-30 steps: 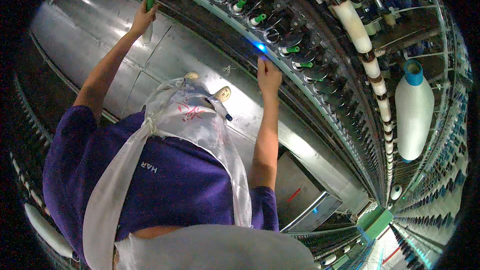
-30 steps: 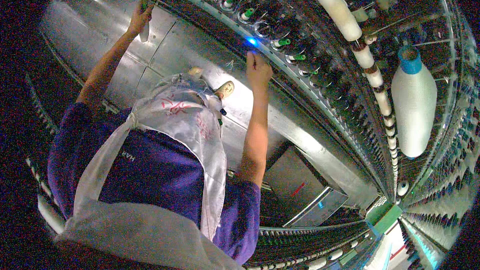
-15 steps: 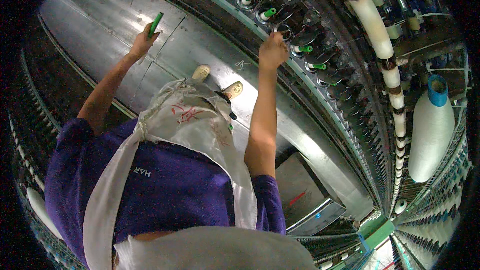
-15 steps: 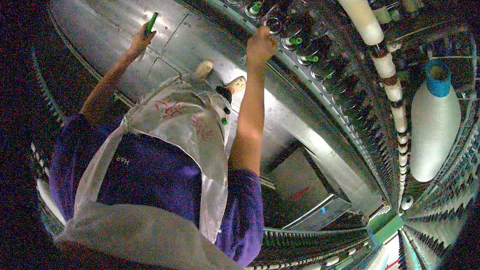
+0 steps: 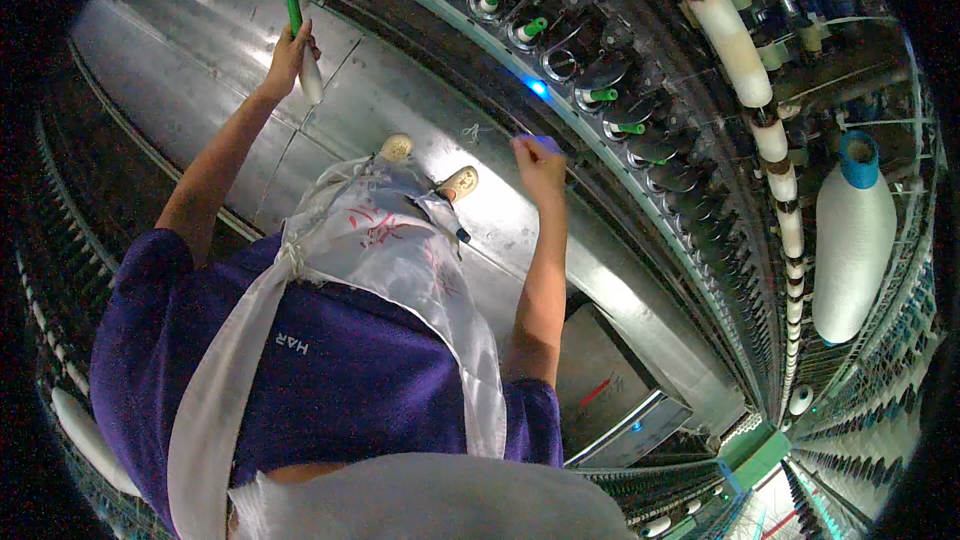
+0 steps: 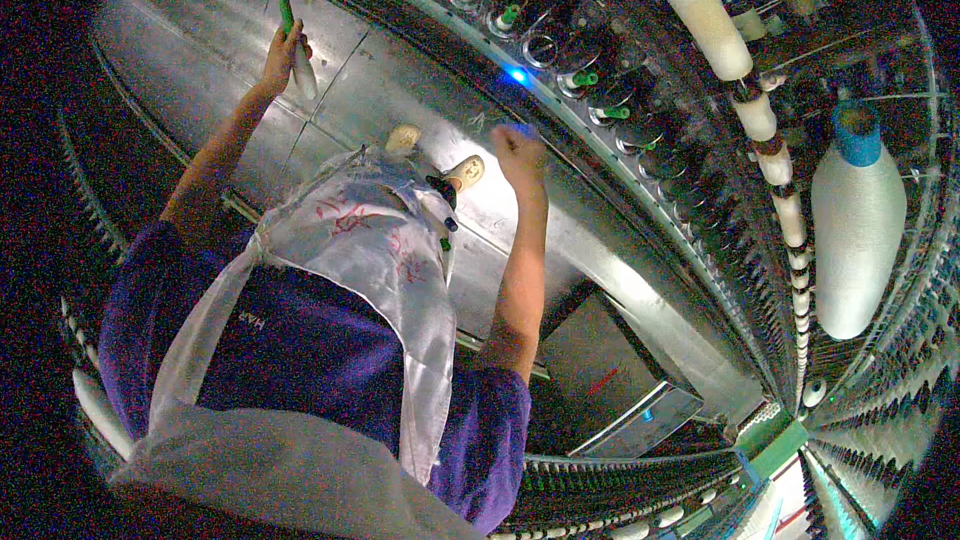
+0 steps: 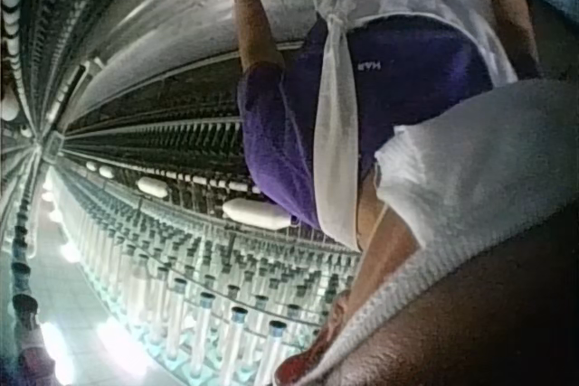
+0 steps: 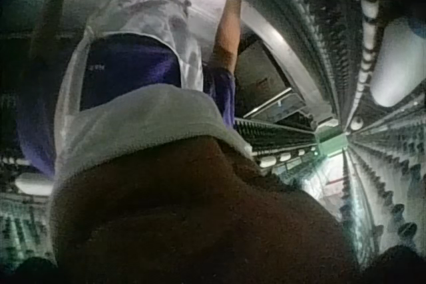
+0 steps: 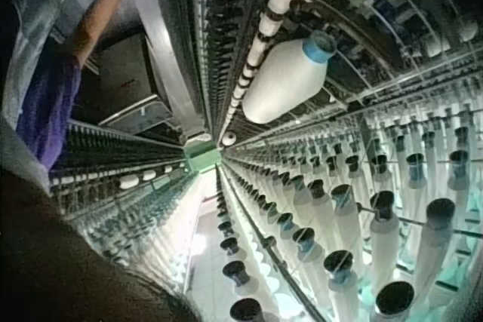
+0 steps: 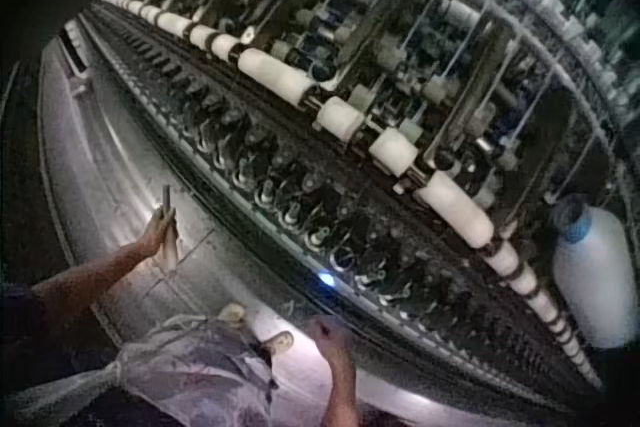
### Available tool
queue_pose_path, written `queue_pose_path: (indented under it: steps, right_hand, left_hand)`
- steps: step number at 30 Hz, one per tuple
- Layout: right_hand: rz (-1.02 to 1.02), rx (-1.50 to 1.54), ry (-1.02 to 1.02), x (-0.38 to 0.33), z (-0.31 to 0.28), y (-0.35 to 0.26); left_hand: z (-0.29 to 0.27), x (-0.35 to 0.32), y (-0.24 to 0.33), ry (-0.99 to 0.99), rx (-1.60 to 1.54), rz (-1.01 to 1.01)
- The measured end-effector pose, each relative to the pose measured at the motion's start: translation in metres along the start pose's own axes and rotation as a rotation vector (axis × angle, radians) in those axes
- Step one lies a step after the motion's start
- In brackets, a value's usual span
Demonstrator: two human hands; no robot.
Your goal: The person threads white yarn through guides on a textile machine, then removes blue and white spools from a metal bin and places them into a green crate. The person handles spools one at a time and ties off yarn ends.
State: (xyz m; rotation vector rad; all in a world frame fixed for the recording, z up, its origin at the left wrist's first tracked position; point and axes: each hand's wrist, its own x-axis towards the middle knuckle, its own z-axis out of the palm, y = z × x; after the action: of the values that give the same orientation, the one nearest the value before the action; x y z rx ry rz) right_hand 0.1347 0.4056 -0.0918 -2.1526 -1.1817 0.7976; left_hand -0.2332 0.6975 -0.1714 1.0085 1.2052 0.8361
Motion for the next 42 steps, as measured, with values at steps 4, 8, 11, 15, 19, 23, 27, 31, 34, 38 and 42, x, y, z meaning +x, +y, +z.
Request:
queue_pose_path:
  steps: [4, 8, 11, 15, 19, 23, 27, 31, 34, 38, 42]
  right_hand:
    - [-0.130, -0.288, 0.298, 0.032, -0.006, -0.035]
    - [-0.168, -0.182, 0.189, 0.073, -0.023, -0.045]
    - [-0.141, -0.354, -0.002, 0.089, -0.032, -0.038]
    - [0.048, -0.650, 0.086, 0.090, -0.030, -0.023]
    - [-0.224, -0.476, 0.344, 0.085, -0.016, -0.016]
    - [-0.077, -0.373, 0.616, 0.085, -0.002, -0.014]
    - [-0.091, -0.099, 0.612, 0.078, 0.006, -0.012]
    - [-0.203, -0.126, 0.579, 0.052, -0.005, -0.013]
    - [-0.197, -0.153, 0.499, 0.036, -0.023, -0.030]
    - [-0.588, -0.448, 0.626, 0.039, -0.048, -0.061]
    - [-0.442, -0.126, 0.519, 0.056, -0.068, -0.084]
  left_hand:
    - [-0.003, 0.027, 0.007, 0.004, 0.005, 0.024]
    - [-0.023, 0.051, 0.008, -0.134, 0.466, 0.215]
    - [-0.031, 0.053, 0.009, -0.210, 0.827, 0.413]
    - [-0.023, 0.052, 0.024, -0.401, 0.815, 0.583]
    - [0.001, 0.036, 0.036, -0.276, 0.654, 0.515]
    - [0.027, 0.022, 0.051, -0.196, 0.597, 0.386]
    - [0.029, 0.022, 0.087, -0.301, 0.588, 0.370]
    - [0.040, -0.006, 0.126, -0.516, 0.521, 0.388]
    - [0.082, -0.051, 0.146, -0.537, 0.375, 0.518]
    - [0.141, -0.104, 0.175, -0.812, 0.024, 0.619]
    - [0.187, -0.127, 0.197, -0.842, 0.149, 0.946]
